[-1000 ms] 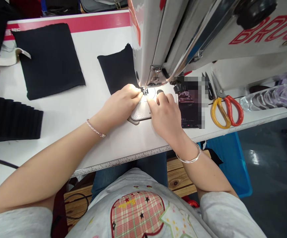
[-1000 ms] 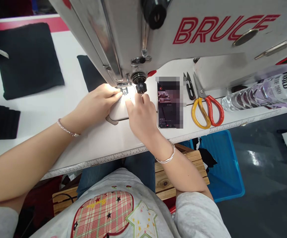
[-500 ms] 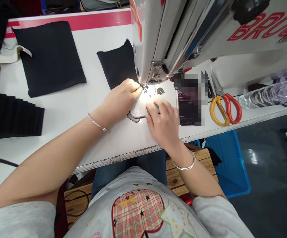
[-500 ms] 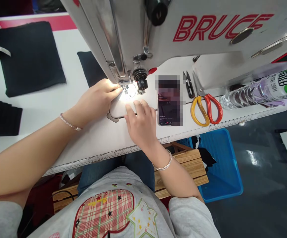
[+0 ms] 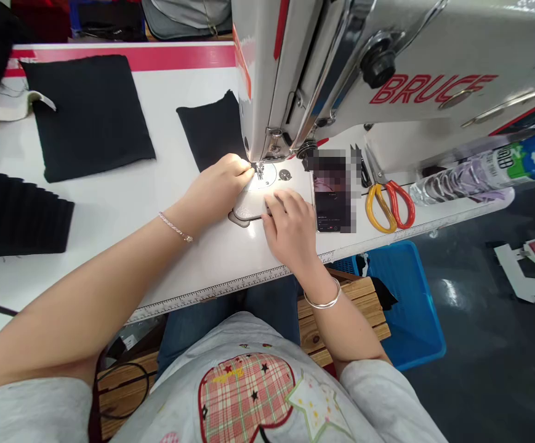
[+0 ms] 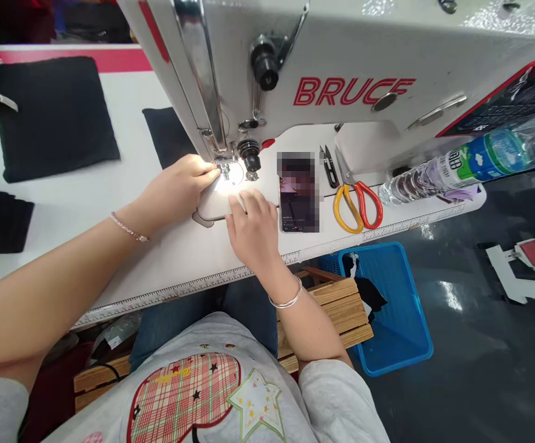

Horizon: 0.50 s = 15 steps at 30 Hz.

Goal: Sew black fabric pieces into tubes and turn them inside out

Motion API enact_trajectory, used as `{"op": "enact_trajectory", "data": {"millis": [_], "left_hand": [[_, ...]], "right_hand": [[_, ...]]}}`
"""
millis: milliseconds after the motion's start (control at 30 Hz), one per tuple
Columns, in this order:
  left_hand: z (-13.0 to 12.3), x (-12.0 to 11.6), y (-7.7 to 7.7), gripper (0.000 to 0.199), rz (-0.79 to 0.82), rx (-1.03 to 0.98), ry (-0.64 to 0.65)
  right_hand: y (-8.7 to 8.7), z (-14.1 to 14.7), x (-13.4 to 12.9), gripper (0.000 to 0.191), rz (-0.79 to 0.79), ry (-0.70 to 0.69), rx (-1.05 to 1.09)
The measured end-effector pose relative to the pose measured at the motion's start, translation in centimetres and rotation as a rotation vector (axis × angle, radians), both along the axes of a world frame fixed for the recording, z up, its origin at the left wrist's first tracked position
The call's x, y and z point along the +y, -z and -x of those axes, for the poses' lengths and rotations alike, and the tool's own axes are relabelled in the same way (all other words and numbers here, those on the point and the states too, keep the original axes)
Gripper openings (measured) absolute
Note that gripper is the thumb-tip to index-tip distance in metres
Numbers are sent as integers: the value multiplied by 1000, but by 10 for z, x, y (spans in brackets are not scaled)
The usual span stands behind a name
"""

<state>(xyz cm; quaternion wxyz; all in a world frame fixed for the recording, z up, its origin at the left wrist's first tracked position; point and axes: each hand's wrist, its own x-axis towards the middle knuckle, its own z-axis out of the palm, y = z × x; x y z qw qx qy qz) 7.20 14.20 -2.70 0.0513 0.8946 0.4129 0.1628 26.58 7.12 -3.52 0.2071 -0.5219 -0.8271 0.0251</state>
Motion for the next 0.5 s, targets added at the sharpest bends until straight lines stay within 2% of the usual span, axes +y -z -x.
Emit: {"op": "enact_trajectory", "data": {"millis": [233, 500], "left_hand": [[-1, -1, -5, 31, 8, 140, -25], [0, -2, -4, 36, 41, 98, -37]], "right_hand": [[0, 0, 1, 36, 16, -7, 31], [-2, 0, 0, 35, 43, -7, 46]]}}
